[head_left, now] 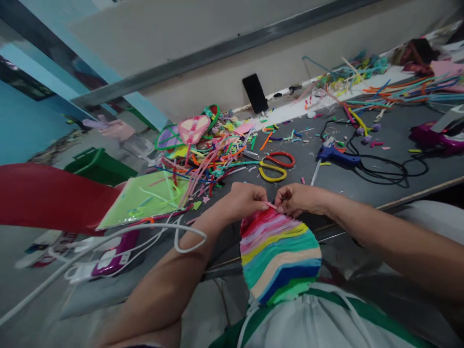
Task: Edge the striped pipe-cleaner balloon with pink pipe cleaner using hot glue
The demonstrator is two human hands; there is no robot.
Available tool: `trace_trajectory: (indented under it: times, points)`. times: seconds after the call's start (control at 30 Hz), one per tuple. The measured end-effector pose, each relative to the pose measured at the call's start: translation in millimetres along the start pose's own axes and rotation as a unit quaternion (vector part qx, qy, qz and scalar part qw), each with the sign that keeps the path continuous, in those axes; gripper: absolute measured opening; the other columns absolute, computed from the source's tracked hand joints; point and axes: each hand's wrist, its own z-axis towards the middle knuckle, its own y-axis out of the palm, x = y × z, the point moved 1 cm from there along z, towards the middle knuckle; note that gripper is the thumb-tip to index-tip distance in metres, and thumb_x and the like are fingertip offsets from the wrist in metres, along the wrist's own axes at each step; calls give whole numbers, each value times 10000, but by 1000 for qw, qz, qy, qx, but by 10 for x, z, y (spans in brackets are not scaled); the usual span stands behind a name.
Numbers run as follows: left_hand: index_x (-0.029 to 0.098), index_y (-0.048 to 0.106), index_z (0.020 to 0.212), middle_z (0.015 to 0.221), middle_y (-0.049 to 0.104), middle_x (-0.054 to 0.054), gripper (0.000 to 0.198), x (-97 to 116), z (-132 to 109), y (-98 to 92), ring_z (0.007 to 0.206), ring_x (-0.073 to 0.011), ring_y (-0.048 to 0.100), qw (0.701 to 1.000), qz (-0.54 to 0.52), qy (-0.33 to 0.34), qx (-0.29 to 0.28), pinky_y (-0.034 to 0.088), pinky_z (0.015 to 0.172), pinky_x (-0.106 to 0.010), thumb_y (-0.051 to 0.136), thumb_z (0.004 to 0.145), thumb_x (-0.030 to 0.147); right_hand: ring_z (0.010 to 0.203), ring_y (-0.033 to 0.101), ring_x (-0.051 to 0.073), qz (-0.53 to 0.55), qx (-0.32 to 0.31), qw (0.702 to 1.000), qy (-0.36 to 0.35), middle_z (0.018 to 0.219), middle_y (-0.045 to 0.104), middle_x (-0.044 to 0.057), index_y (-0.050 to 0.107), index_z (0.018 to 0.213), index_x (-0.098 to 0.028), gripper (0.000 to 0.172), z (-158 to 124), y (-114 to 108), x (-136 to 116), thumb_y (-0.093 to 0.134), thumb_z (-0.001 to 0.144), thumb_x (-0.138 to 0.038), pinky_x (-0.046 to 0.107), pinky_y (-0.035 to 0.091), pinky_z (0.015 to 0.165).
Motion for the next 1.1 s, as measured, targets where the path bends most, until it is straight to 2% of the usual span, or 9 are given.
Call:
trace_trajectory:
  times: [0.13,0.33,0.43,0.63,0.7,0.83,0.97,1.03,1.1]
  points:
    - [168,685,784,687,685,21,197,50,22,-28,695,-122,585,1000,17,-7,-13,354,651,-205,595,774,343,517,559,70,-1,0,1000,10,588,576,-46,562,751,-156,240,-22,-35,5,747,610,-217,176,474,492]
    - [171,675,763,683,678,21,185,62,3,-29,696,-126,581,999,33,-28,-14,356,647,-210,576,784,326,468,496,69,-67,67,996,0,532,536,-49,558,694,-157,69,-71,44,-35,626,682,-154,181,427,449]
    - [173,670,763,690,677,17,177,45,-24,-17,701,-133,582,998,31,-50,-8,359,634,-210,571,777,319,476,492,80,-137,99,985,-25,533,555,-39,576,667,-160,27,-85,76,-48,591,672,-138,193,400,458]
    - [187,672,793,729,682,7,176,-26,-102,25,731,-152,589,996,31,-78,7,373,634,-216,556,765,318,585,551,106,-269,130,950,-92,621,636,-12,629,670,-164,61,-88,88,-53,581,652,-132,205,391,534]
    - [188,676,801,731,681,4,200,-48,-140,33,725,-152,587,996,23,-79,15,374,625,-215,550,769,339,610,566,116,-277,137,946,-99,656,654,-4,640,723,-164,66,-102,84,-28,602,670,-168,212,398,547]
    - [182,688,831,737,688,0,237,-108,-214,62,705,-147,585,996,2,-82,33,376,608,-211,547,777,366,672,597,138,-296,140,941,-82,744,690,18,671,847,-168,188,-176,90,33,641,678,-244,224,420,582]
    - [209,711,897,820,725,-9,246,-184,-241,132,755,-160,613,997,-16,-55,46,394,657,-227,538,807,359,678,604,145,-325,140,934,-55,743,701,26,701,839,-167,185,-253,122,33,624,688,-241,223,422,581]
    - [240,709,983,916,736,-20,259,-196,-249,166,817,-167,626,998,-7,-21,55,395,741,-257,517,838,337,672,603,143,-327,143,933,-40,732,702,22,708,825,-166,178,-262,135,20,616,683,-222,219,419,574]
    - [257,693,1043,981,730,-35,272,-184,-271,188,879,-176,627,996,27,10,88,365,838,-310,490,862,271,670,603,141,-319,144,936,-39,727,702,16,708,816,-168,176,-251,138,13,611,674,-204,215,420,573]
